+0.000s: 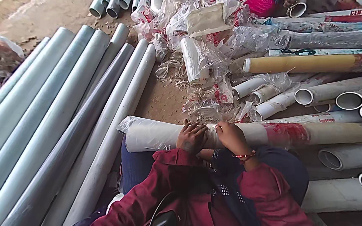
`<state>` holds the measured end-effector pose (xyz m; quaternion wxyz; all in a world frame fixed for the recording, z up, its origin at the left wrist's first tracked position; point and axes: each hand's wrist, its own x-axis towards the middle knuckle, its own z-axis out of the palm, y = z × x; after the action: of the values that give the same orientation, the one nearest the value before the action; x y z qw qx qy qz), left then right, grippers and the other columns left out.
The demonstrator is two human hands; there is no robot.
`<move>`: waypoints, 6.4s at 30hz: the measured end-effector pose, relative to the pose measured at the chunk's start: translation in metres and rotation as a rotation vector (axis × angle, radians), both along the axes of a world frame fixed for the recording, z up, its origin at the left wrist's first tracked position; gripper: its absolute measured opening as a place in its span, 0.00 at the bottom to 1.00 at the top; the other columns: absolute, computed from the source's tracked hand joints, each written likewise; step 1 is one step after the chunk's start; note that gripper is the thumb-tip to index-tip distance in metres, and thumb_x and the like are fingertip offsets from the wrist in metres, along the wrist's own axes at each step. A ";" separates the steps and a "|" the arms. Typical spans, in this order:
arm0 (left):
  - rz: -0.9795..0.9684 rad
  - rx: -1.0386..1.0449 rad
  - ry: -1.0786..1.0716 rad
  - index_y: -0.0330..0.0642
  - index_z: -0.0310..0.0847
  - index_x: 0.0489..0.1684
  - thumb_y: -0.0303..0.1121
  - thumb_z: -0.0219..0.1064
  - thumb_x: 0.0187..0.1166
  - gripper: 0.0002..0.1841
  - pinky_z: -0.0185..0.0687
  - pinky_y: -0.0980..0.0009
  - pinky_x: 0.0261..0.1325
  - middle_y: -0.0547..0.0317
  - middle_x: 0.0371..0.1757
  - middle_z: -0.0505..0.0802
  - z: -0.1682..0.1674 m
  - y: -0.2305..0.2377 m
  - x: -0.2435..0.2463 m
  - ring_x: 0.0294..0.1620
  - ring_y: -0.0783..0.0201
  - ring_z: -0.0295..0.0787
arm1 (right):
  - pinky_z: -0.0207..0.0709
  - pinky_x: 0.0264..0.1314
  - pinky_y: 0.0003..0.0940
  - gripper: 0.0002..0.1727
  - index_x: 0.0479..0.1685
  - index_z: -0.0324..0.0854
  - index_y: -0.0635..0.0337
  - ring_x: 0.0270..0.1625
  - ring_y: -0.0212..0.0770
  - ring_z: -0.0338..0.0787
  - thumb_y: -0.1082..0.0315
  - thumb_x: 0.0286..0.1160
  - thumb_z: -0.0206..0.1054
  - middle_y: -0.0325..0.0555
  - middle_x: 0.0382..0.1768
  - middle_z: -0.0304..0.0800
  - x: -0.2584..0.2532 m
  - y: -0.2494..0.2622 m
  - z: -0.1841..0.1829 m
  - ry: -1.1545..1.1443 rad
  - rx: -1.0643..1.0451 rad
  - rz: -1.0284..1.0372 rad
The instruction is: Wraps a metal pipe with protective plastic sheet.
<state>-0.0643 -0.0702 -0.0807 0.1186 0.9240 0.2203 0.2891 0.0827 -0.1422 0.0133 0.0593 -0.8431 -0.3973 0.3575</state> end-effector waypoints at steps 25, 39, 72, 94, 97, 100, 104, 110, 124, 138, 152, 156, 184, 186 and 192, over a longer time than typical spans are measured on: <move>0.037 -0.446 0.329 0.37 0.88 0.64 0.45 0.57 0.88 0.22 0.77 0.45 0.71 0.44 0.61 0.94 0.055 0.003 0.004 0.64 0.44 0.92 | 0.70 0.33 0.32 0.14 0.44 0.86 0.66 0.23 0.31 0.72 0.66 0.89 0.59 0.38 0.23 0.78 0.015 -0.041 -0.026 0.186 0.244 -0.099; -0.044 -0.420 0.968 0.22 0.80 0.66 0.30 0.53 0.89 0.20 0.70 0.34 0.75 0.25 0.71 0.85 0.145 -0.031 0.050 0.76 0.30 0.79 | 0.83 0.45 0.65 0.15 0.51 0.90 0.73 0.43 0.69 0.96 0.72 0.84 0.59 0.68 0.39 0.95 0.035 -0.038 -0.066 -0.737 0.875 -0.424; -0.088 0.073 -0.043 0.25 0.88 0.40 0.28 0.62 0.80 0.12 0.82 0.52 0.72 0.35 0.56 0.95 0.018 -0.038 0.002 0.63 0.39 0.93 | 0.85 0.37 0.56 0.14 0.49 0.89 0.73 0.36 0.61 0.96 0.73 0.83 0.58 0.62 0.33 0.94 0.001 -0.041 -0.033 -0.423 0.808 -0.187; -0.170 0.038 -0.159 0.29 0.90 0.45 0.28 0.59 0.83 0.13 0.80 0.57 0.74 0.40 0.57 0.96 -0.007 -0.025 -0.004 0.63 0.46 0.93 | 0.73 0.59 0.58 0.18 0.47 0.84 0.68 0.55 0.59 0.88 0.63 0.92 0.53 0.62 0.44 0.89 0.000 0.005 0.012 -0.072 -0.105 0.140; -0.174 -0.007 -0.170 0.28 0.91 0.45 0.28 0.59 0.82 0.14 0.80 0.56 0.74 0.39 0.56 0.96 -0.006 -0.026 -0.004 0.63 0.45 0.94 | 0.73 0.55 0.56 0.18 0.45 0.84 0.68 0.51 0.57 0.87 0.64 0.92 0.53 0.60 0.40 0.88 -0.005 -0.005 0.009 -0.061 -0.067 0.086; -0.175 -0.018 -0.189 0.29 0.91 0.44 0.28 0.58 0.82 0.14 0.80 0.56 0.74 0.41 0.55 0.97 -0.004 -0.026 -0.003 0.62 0.44 0.94 | 0.73 0.53 0.56 0.17 0.43 0.84 0.68 0.48 0.57 0.87 0.65 0.92 0.52 0.59 0.37 0.87 -0.009 -0.014 0.007 -0.053 -0.030 0.039; -0.065 -0.235 -0.162 0.24 0.87 0.56 0.25 0.58 0.81 0.16 0.87 0.56 0.66 0.36 0.55 0.95 0.017 -0.030 0.002 0.56 0.44 0.96 | 0.74 0.55 0.57 0.17 0.46 0.85 0.67 0.51 0.58 0.89 0.64 0.92 0.53 0.60 0.39 0.89 -0.016 -0.025 0.006 -0.061 -0.010 0.012; 0.067 -0.799 0.733 0.31 0.76 0.74 0.33 0.55 0.91 0.19 0.75 0.48 0.76 0.37 0.88 0.67 0.116 0.002 0.042 0.76 0.41 0.80 | 0.72 0.41 0.40 0.15 0.40 0.87 0.67 0.32 0.38 0.78 0.66 0.88 0.59 0.44 0.28 0.83 0.000 -0.056 -0.018 0.207 0.265 -0.157; 0.211 -0.491 1.064 0.32 0.85 0.66 0.44 0.64 0.86 0.23 0.47 0.39 0.87 0.37 0.82 0.77 0.111 -0.007 0.081 0.90 0.38 0.58 | 0.80 0.55 0.58 0.18 0.55 0.88 0.69 0.47 0.56 0.92 0.64 0.91 0.56 0.60 0.41 0.93 0.046 -0.048 -0.047 0.008 0.664 -0.648; 0.082 -0.383 1.104 0.31 0.80 0.70 0.35 0.52 0.92 0.20 0.66 0.42 0.80 0.39 0.82 0.76 0.108 -0.012 0.075 0.87 0.40 0.65 | 0.81 0.56 0.58 0.19 0.61 0.87 0.63 0.52 0.57 0.94 0.62 0.92 0.54 0.58 0.46 0.95 0.037 -0.044 -0.038 -0.075 0.497 -0.542; 0.011 0.152 0.186 0.27 0.88 0.57 0.41 0.62 0.81 0.23 0.80 0.44 0.70 0.38 0.60 0.94 0.013 -0.031 0.010 0.64 0.39 0.92 | 0.81 0.48 0.55 0.17 0.58 0.85 0.71 0.39 0.54 0.90 0.69 0.91 0.54 0.57 0.36 0.91 0.028 -0.052 -0.049 -0.097 0.700 -0.542; 0.058 0.190 0.235 0.26 0.86 0.61 0.44 0.56 0.85 0.26 0.79 0.45 0.71 0.37 0.62 0.93 0.012 -0.035 0.010 0.66 0.40 0.91 | 0.79 0.49 0.53 0.16 0.54 0.86 0.71 0.39 0.51 0.89 0.68 0.90 0.55 0.56 0.35 0.90 0.009 -0.048 -0.028 -0.009 0.578 -0.286; 0.046 0.333 0.157 0.26 0.87 0.59 0.39 0.51 0.88 0.24 0.81 0.55 0.70 0.39 0.60 0.94 0.002 -0.035 0.002 0.63 0.46 0.93 | 0.74 0.66 0.59 0.18 0.58 0.84 0.65 0.65 0.60 0.87 0.65 0.93 0.51 0.63 0.55 0.90 -0.012 0.008 0.021 -0.229 -0.183 0.225; 0.018 0.276 0.193 0.25 0.85 0.61 0.38 0.50 0.88 0.24 0.79 0.53 0.72 0.38 0.62 0.93 0.007 -0.035 0.000 0.65 0.45 0.92 | 0.73 0.65 0.59 0.17 0.57 0.84 0.67 0.63 0.60 0.87 0.65 0.92 0.51 0.64 0.54 0.89 -0.007 0.007 0.021 -0.187 -0.168 0.238; -0.010 0.167 0.180 0.25 0.84 0.64 0.34 0.52 0.85 0.23 0.79 0.51 0.73 0.40 0.64 0.93 0.012 -0.037 -0.001 0.66 0.45 0.91 | 0.73 0.61 0.58 0.17 0.52 0.84 0.69 0.57 0.59 0.87 0.67 0.92 0.52 0.63 0.48 0.89 -0.005 -0.006 0.016 -0.122 -0.115 0.175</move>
<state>-0.0655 -0.1069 -0.0684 0.0224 0.9541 0.2003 0.2217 0.0775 -0.1477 0.0289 -0.0449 -0.8274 -0.4511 0.3315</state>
